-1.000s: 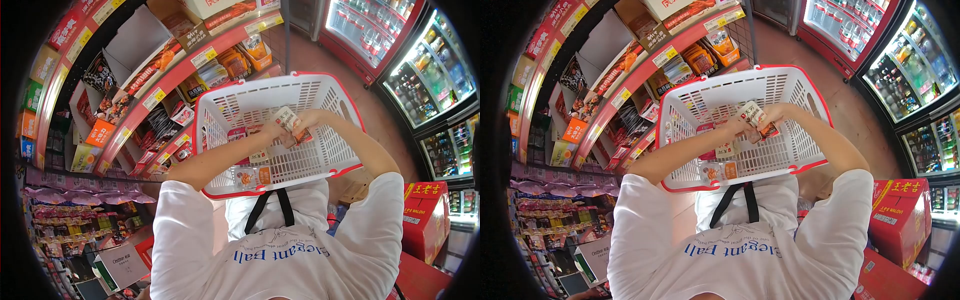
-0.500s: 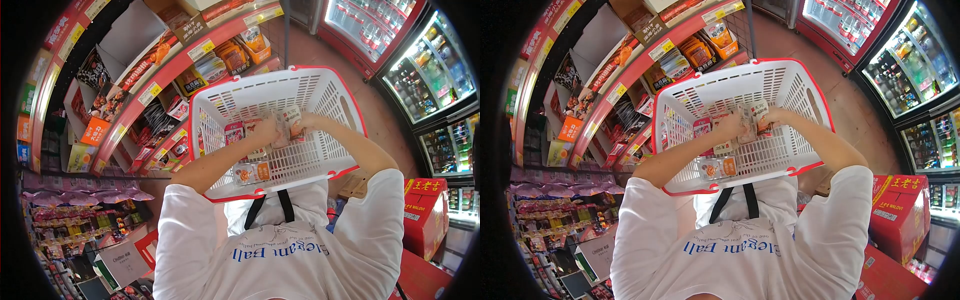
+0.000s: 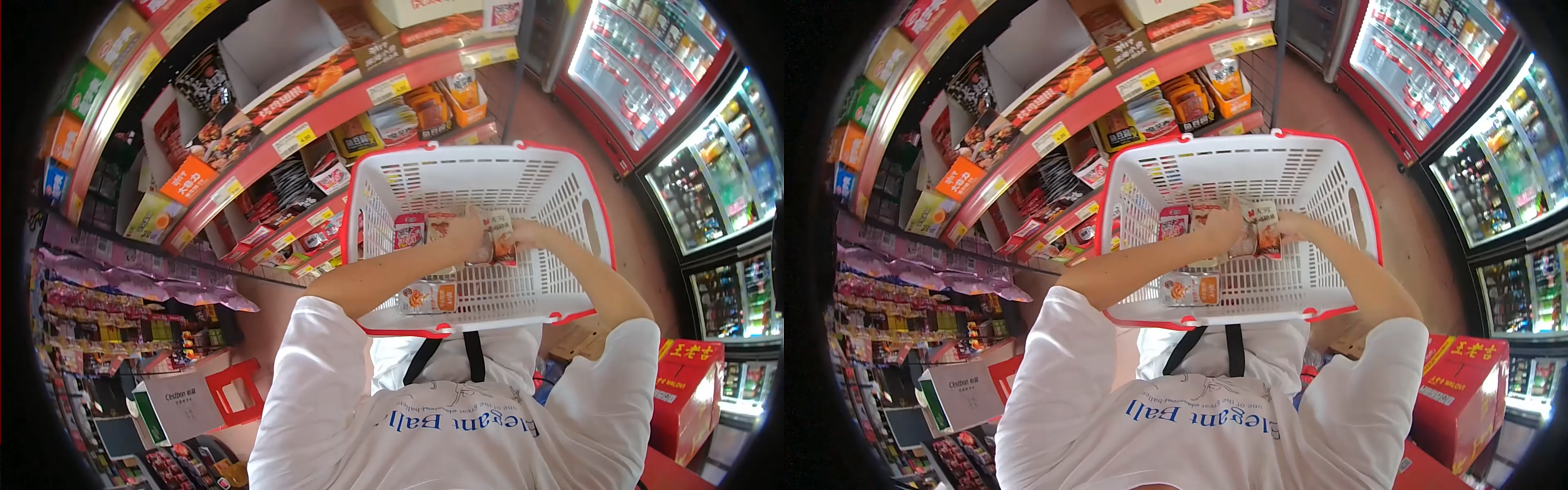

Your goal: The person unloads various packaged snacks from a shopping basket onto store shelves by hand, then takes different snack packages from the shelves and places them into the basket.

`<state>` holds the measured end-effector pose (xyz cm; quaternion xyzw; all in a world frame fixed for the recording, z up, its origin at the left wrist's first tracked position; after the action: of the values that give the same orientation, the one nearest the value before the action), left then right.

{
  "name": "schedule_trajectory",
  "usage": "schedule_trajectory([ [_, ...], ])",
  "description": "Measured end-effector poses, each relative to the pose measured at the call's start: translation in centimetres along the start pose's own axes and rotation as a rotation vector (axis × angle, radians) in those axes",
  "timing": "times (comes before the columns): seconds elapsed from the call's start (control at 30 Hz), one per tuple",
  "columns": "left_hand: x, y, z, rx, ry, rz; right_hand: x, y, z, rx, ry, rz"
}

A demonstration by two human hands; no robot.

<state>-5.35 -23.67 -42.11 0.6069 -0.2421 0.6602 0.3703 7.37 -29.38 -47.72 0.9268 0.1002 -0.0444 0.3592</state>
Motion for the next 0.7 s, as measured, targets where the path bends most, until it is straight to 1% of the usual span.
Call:
schedule_trajectory([
  [0.03, -0.2, 0.0, 0.4, -0.052, -0.066, 0.012, -0.2, 1.7, -1.6, -0.080, 0.411, 0.172],
  [0.07, -0.4, 0.2, 0.5, -0.043, -0.066, 0.021, 0.2, 2.8, -2.7, -0.157, 0.821, 0.350],
  [0.1, -0.4, 0.3, 0.9, -0.087, -0.089, 0.048, 0.2, 2.7, -2.2, -0.150, 0.831, 0.349],
  [0.13, -0.1, 0.4, 1.2, -0.131, -0.113, 0.073, 0.3, 2.4, -2.6, 0.000, 1.044, 0.439],
  [0.17, 1.3, 0.6, 1.4, -0.123, -0.114, 0.079, -0.1, 2.7, -3.4, 0.158, 1.252, 0.527],
  [0.23, 2.7, 1.4, 2.8, -0.189, -0.043, -0.151, -0.2, 2.6, -3.0, 0.141, 1.280, 0.509],
  [0.27, 3.8, 1.5, 2.9, -0.179, -0.043, -0.142, -0.2, 2.7, -3.1, 0.119, 1.302, 0.494],
  [0.33, 4.6, 1.9, 3.9, -0.271, -0.037, -0.237, -0.4, 3.0, -3.8, 0.110, 1.309, 0.468],
  [0.37, 4.9, 1.8, 3.9, -0.258, -0.036, -0.226, -0.5, 3.1, -4.0, 0.091, 1.304, 0.443],
  [0.43, 6.0, 1.7, 4.7, -0.380, -0.064, -0.167, 0.4, 2.0, -3.6, 0.125, 1.330, 0.441],
  [0.47, 7.2, 1.5, 4.5, -0.363, -0.061, -0.154, 0.5, 1.5, -3.5, 0.150, 1.339, 0.442],
  [0.5, 8.8, 1.5, 4.9, -0.442, 0.061, -0.112, 0.6, 0.9, -3.3, 0.161, 1.356, 0.434],
  [0.53, 10.9, 1.7, 5.2, -0.521, 0.181, -0.069, -0.4, 0.7, -3.6, 0.291, 1.361, 0.390],
  [0.57, 12.9, 2.1, 4.7, -0.507, 0.180, -0.057, -1.9, 1.1, -4.5, 0.422, 1.359, 0.344],
  [0.6, 16.2, 2.7, 4.5, -0.566, 0.313, 0.095, -2.8, 1.5, -4.7, 0.433, 1.373, 0.337],
  [0.63, 20.2, 3.8, 3.2, -0.613, 0.436, 0.265, -5.4, 3.0, -7.1, 0.429, 1.487, 0.337],
  [0.67, 22.2, 4.4, 2.6, -0.602, 0.430, 0.276, -7.3, 4.4, -8.3, 0.409, 1.583, 0.345],
  [0.7, 25.0, 5.6, 1.8, -0.628, 0.449, 0.427, -8.2, 4.7, -9.2, 0.420, 1.592, 0.339],
])
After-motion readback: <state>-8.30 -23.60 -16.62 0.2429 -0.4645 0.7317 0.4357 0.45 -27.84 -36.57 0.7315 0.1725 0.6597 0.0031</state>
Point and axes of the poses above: each hand's wrist, its own y-axis away from the middle knuckle, its own x-axis out of the back of the hand, z = x × y, the point moved 7 cm from there along -y, towards the middle knuckle, and after that the axes turned 2 degrees about z, right-handed, at the moved point
